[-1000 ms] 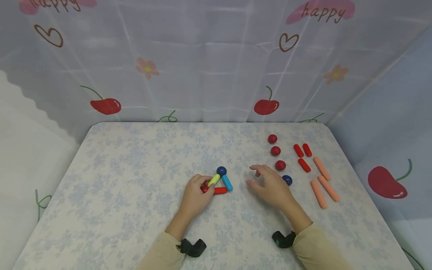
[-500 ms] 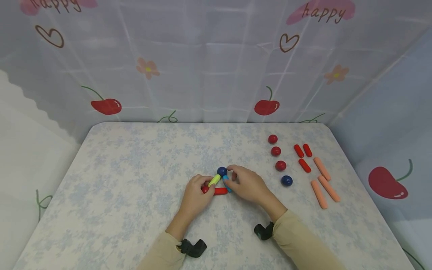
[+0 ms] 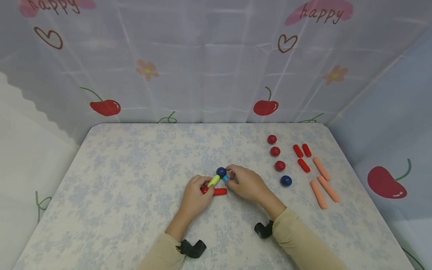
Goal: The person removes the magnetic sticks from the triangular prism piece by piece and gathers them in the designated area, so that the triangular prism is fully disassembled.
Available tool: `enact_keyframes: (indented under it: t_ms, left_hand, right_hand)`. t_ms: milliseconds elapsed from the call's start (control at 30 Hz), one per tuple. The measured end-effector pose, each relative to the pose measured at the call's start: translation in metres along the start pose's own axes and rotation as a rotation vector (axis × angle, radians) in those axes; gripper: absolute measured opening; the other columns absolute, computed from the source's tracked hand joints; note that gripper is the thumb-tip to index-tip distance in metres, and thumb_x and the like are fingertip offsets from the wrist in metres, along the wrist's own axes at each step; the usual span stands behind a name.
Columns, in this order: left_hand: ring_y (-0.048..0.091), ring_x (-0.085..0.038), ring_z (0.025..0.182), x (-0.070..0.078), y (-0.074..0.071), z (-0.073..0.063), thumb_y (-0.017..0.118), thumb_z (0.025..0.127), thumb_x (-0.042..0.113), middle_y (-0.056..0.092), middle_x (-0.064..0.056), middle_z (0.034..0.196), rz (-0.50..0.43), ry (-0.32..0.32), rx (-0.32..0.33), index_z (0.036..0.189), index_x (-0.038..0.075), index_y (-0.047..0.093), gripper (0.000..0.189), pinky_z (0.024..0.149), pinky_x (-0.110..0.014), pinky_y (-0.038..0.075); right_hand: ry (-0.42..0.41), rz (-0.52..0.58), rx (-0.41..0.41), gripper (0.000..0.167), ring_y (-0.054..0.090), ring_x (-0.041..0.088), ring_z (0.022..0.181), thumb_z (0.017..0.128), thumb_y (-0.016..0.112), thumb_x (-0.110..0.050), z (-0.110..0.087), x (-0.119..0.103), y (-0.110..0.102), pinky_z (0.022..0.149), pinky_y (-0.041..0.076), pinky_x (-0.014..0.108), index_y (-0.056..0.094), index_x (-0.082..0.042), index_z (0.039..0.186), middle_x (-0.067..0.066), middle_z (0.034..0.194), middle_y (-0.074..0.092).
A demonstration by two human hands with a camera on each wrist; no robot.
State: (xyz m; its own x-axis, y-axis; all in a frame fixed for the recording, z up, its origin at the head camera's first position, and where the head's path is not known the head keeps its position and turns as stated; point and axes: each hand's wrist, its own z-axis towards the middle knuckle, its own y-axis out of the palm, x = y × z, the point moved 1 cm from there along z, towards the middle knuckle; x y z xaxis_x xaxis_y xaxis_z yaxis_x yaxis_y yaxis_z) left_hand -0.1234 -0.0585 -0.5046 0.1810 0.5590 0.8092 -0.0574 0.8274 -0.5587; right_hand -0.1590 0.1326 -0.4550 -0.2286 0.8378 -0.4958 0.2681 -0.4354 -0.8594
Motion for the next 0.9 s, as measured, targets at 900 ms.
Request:
enact_keyframes:
  t_ms: [900]
  left_hand:
    - [0.05,-0.01,0.077,0.0,-0.001,0.0,0.071,0.089,0.019,0.061,0.003,0.086,-0.008,-0.011,-0.002,0.107,0.01,0.074,0.02,0.063,-0.022,0.043]
  right_hand:
    - [-0.192,0.035,-0.058,0.036,0.061,0.016,0.1,0.099,0.061,-0.022,0.008,0.027,-0.009,0.089,0.052,0.038,0.06,-0.02,0.136,0.001,0.113,0.065]
